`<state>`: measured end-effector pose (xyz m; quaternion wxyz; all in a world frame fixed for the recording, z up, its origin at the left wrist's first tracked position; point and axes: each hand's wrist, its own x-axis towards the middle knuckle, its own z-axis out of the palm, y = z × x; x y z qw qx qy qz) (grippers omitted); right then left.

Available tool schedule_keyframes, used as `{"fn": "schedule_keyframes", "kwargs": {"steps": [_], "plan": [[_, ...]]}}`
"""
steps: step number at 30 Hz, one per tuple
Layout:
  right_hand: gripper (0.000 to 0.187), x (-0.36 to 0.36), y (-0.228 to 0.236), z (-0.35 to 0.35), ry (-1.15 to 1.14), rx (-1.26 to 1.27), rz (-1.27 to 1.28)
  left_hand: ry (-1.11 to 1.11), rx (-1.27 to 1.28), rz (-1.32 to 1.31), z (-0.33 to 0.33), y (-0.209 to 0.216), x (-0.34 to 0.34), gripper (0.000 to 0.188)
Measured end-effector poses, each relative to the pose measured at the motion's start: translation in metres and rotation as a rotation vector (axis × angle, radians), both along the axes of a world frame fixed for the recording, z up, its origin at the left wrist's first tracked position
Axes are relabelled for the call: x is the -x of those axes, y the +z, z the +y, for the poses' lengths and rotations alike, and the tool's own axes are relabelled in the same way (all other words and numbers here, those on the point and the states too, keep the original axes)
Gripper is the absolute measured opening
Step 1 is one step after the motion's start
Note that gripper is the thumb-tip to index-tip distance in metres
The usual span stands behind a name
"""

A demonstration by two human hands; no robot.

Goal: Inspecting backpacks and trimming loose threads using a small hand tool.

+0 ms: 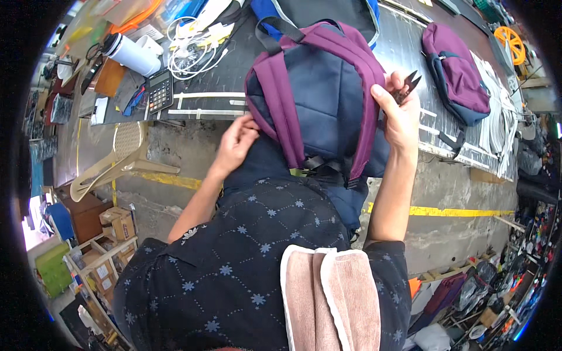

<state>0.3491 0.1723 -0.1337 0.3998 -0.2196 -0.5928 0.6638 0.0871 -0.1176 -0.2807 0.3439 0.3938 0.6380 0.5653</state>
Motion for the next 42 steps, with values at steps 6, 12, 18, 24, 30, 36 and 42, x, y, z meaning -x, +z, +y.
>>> {"fn": "schedule_keyframes", "kwargs": {"steps": [6, 12, 18, 24, 30, 36, 42], "plan": [[0.033, 0.006, 0.013, 0.005, -0.008, -0.052, 0.126, 0.325, -0.253, 0.207, 0.066, 0.070, 0.003, 0.031], [0.030, 0.008, 0.041, 0.004, -0.168, -0.087, 0.135, 0.494, -0.475, 0.626, 0.125, 0.191, 0.109, 0.025], [0.041, 0.054, -0.049, 0.036, -0.381, -0.007, 0.005, 0.353, -0.354, 0.788, 0.150, 0.186, 0.093, 0.019], [0.044, 0.078, -0.052, 0.034, -0.474, -0.029, 0.054, -0.175, -0.104, 0.354, 0.088, 0.151, 0.007, 0.015], [0.046, 0.094, -0.013, 0.036, -0.377, 0.033, 0.186, -0.239, -0.056, 0.208, 0.070, 0.124, -0.032, 0.021], [0.046, 0.106, -0.002, 0.030, -0.431, 0.010, 0.158, -0.278, 0.081, 0.193, 0.061, 0.138, -0.037, 0.016], [0.039, 0.106, 0.000, 0.035, -0.445, 0.021, 0.084, -0.344, 0.032, -0.391, 0.052, 0.143, -0.017, 0.021]]}}
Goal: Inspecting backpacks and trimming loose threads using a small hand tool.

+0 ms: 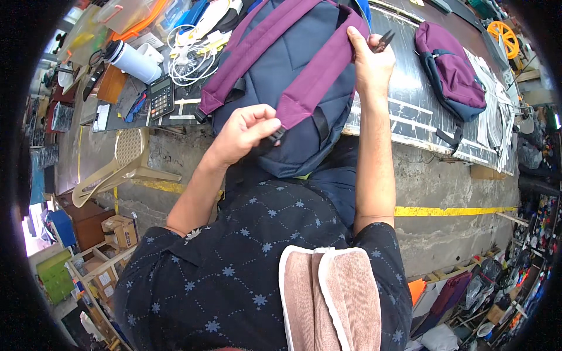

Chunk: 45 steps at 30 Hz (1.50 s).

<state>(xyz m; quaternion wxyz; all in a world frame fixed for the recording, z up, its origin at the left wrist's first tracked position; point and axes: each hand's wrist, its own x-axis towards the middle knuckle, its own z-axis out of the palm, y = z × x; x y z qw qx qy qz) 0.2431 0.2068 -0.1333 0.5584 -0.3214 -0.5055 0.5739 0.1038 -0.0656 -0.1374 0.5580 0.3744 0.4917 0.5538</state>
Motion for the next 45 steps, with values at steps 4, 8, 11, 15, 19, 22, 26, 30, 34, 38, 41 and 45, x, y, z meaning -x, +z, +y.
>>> {"fn": "schedule_keyframes", "kwargs": {"steps": [4, 8, 11, 15, 19, 22, 26, 30, 34, 38, 41, 45], "plan": [[0.029, 0.001, 0.007, -0.023, 0.127, -0.078, -0.253, -0.003, 0.011, -0.150, 0.000, -0.003, 0.004, 0.032], [0.030, -0.009, 0.006, -0.049, 0.102, -0.285, -0.393, 0.064, -0.024, -0.235, 0.005, 0.006, -0.001, 0.027], [0.025, -0.035, 0.013, -0.087, 0.058, -0.497, -0.404, 0.119, -0.066, -0.212, 0.000, 0.024, -0.002, 0.027], [0.024, -0.069, 0.036, -0.143, 0.198, -0.570, -0.492, 0.139, -0.111, -0.122, 0.004, 0.033, -0.001, 0.028], [0.021, -0.077, 0.030, -0.158, 0.200, -0.719, -0.487, 0.145, -0.168, -0.058, 0.011, 0.034, -0.007, 0.027], [0.021, -0.076, 0.028, -0.157, 0.173, -0.820, -0.464, 0.131, -0.168, -0.038, 0.013, 0.034, -0.009, 0.027], [0.020, -0.075, 0.026, -0.159, 0.152, -0.781, -0.510, 0.104, -0.159, -0.029, 0.011, 0.034, -0.009, 0.027], [0.020, -0.073, 0.023, -0.158, 0.135, -0.810, -0.524, 0.098, -0.150, -0.103, 0.010, 0.036, -0.011, 0.027], [0.019, -0.074, 0.018, -0.159, 0.141, -0.789, -0.477, 0.100, -0.140, -0.125, 0.009, 0.037, -0.010, 0.027], [0.029, -0.075, 0.017, -0.151, 0.121, -0.745, -0.447, 0.107, -0.126, -0.097, 0.007, 0.036, -0.006, 0.027], [0.047, -0.062, 0.023, -0.139, 0.218, -0.646, -0.346, 0.182, -0.181, -0.059, 0.007, 0.040, -0.009, 0.025], [0.056, -0.050, 0.030, -0.123, 0.393, -0.704, -0.424, 0.243, -0.203, -0.029, 0.002, 0.043, -0.003, 0.023]]}}
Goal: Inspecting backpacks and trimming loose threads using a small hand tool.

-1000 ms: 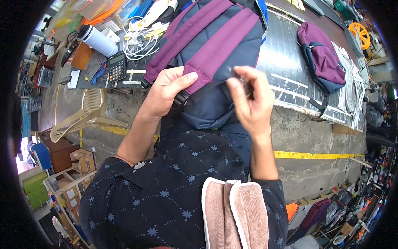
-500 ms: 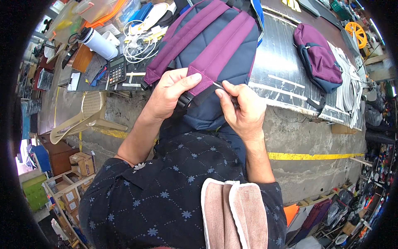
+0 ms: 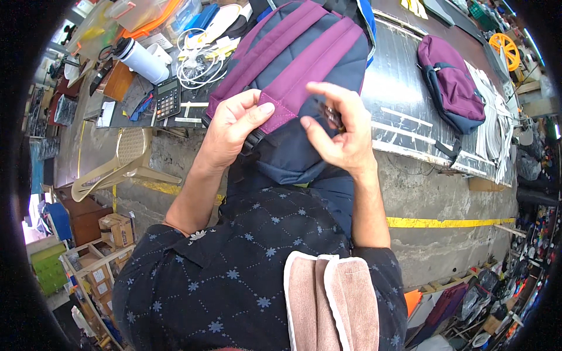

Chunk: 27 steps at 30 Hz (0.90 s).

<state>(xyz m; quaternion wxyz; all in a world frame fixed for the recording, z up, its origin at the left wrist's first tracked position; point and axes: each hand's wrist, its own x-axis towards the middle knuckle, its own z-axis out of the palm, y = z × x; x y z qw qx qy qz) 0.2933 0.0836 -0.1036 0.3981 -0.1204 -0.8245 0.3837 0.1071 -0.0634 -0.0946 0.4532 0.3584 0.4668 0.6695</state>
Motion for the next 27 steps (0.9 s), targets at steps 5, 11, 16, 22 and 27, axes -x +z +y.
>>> {"fn": "schedule_keyframes", "kwargs": {"steps": [5, 11, 16, 22, 27], "plan": [[0.045, 0.018, 0.007, 0.010, 0.185, -0.398, 0.070, 0.004, 0.022, 0.058, -0.003, -0.006, 0.008, 0.020], [0.021, 0.010, -0.012, 0.001, 0.051, 0.322, 0.176, 0.039, 0.060, 0.050, -0.006, -0.010, 0.021, 0.017], [0.035, 0.007, 0.006, -0.002, 0.165, 0.127, 0.029, 0.022, 0.005, 0.035, -0.007, -0.005, 0.016, 0.018], [0.031, -0.002, -0.009, -0.016, -0.067, -0.268, 0.030, 0.053, -0.002, 0.045, -0.001, -0.001, 0.004, 0.021], [0.027, -0.001, -0.017, -0.027, -0.141, -0.216, 0.108, 0.040, -0.015, 0.059, -0.001, 0.000, -0.003, 0.020]]}}
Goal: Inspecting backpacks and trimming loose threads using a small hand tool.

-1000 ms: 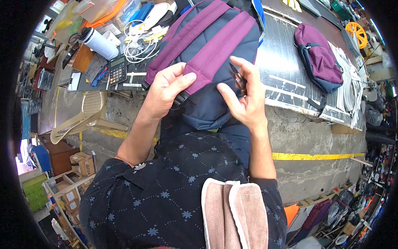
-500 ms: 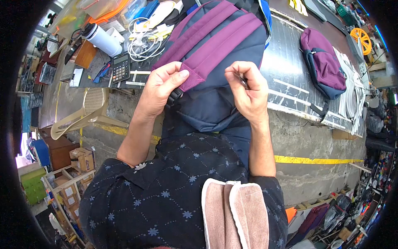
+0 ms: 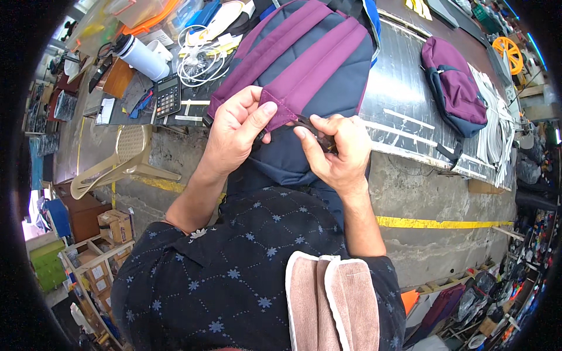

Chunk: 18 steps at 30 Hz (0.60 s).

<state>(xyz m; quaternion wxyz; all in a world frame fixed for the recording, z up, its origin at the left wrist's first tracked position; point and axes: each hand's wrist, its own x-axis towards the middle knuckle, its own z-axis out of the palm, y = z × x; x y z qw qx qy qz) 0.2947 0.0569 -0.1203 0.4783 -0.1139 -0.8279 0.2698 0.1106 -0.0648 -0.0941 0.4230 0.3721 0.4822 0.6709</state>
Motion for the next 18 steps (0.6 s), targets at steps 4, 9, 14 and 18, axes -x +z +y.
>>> {"fn": "schedule_keyframes", "kwargs": {"steps": [4, 9, 14, 18], "plan": [[0.021, -0.001, -0.001, 0.000, -0.006, -0.007, 0.019, 0.011, -0.017, -0.012, 0.001, 0.004, -0.005, 0.020], [0.018, -0.003, 0.001, 0.000, 0.007, 0.183, 0.062, 0.007, 0.005, 0.033, -0.002, -0.002, -0.001, 0.022], [0.022, 0.002, 0.001, 0.006, 0.060, 0.018, 0.021, 0.033, 0.021, 0.006, -0.005, -0.001, -0.003, 0.021], [0.042, 0.004, -0.004, 0.014, 0.145, 0.182, 0.034, 0.030, 0.034, 0.000, -0.007, 0.002, -0.001, 0.022]]}}
